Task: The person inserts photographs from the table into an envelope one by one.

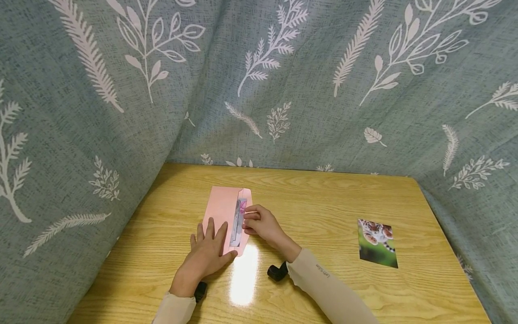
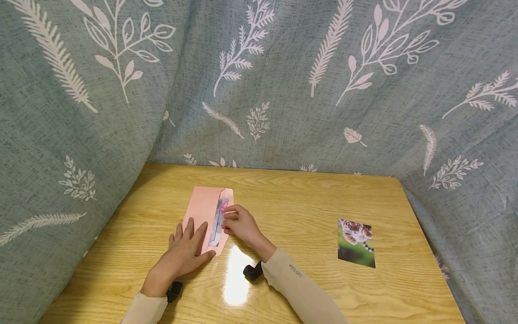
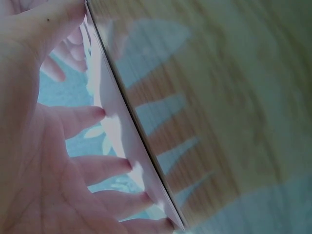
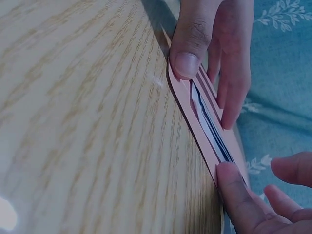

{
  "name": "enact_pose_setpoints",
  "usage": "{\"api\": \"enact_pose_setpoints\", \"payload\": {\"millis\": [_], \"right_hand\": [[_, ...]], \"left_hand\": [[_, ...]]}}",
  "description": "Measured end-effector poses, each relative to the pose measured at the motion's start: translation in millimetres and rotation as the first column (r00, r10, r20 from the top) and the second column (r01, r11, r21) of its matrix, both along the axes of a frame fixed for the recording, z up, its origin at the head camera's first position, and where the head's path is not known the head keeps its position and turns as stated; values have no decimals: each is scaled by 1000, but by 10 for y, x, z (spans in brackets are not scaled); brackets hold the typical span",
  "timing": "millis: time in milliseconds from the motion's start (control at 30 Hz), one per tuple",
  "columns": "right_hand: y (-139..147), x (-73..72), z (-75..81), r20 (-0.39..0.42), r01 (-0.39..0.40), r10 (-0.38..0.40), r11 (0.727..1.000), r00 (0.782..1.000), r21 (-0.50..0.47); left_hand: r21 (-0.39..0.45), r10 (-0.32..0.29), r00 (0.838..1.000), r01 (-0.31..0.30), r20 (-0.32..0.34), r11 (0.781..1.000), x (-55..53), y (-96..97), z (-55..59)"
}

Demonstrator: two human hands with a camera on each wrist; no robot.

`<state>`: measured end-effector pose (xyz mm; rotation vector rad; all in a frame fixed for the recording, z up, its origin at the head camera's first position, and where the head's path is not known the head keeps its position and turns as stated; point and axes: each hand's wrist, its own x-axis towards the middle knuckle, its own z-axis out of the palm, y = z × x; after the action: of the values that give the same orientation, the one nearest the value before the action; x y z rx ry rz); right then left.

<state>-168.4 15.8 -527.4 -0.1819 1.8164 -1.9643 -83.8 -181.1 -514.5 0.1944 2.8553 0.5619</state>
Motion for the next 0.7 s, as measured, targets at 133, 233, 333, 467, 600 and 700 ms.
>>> {"api": "enact_pose_setpoints", "payload": {"millis": [133, 233, 333, 467, 600, 700], "right_hand": [[-34, -6, -6, -5, 2, -2, 1000, 1000, -9], [-58, -9, -3, -7, 5, -5, 1000, 1000, -4], [-80, -15, 4, -1, 9, -9, 1000, 1000, -7], [-105, -24, -3, -3, 9, -9, 1000, 1000, -1], [-128, -29, -5, -9, 9, -9, 1000, 1000, 17], [-141, -27, 1, -8, 14, -14, 1000, 1000, 23]], "left_hand": [[-3, 1, 1000, -2, -4, 1000, -7, 5, 1], [-11, -1, 1000, 1, -8, 1000, -12, 7, -6], [-13, -2, 1000, 2, -9, 1000, -15, 6, -14], [-11, -2, 1000, 2, -10, 1000, -15, 3, -19], [-12, -4, 1000, 4, -15, 1000, -13, 0, -17], [-8, -6, 1000, 6, -14, 1000, -12, 0, -14]]}}
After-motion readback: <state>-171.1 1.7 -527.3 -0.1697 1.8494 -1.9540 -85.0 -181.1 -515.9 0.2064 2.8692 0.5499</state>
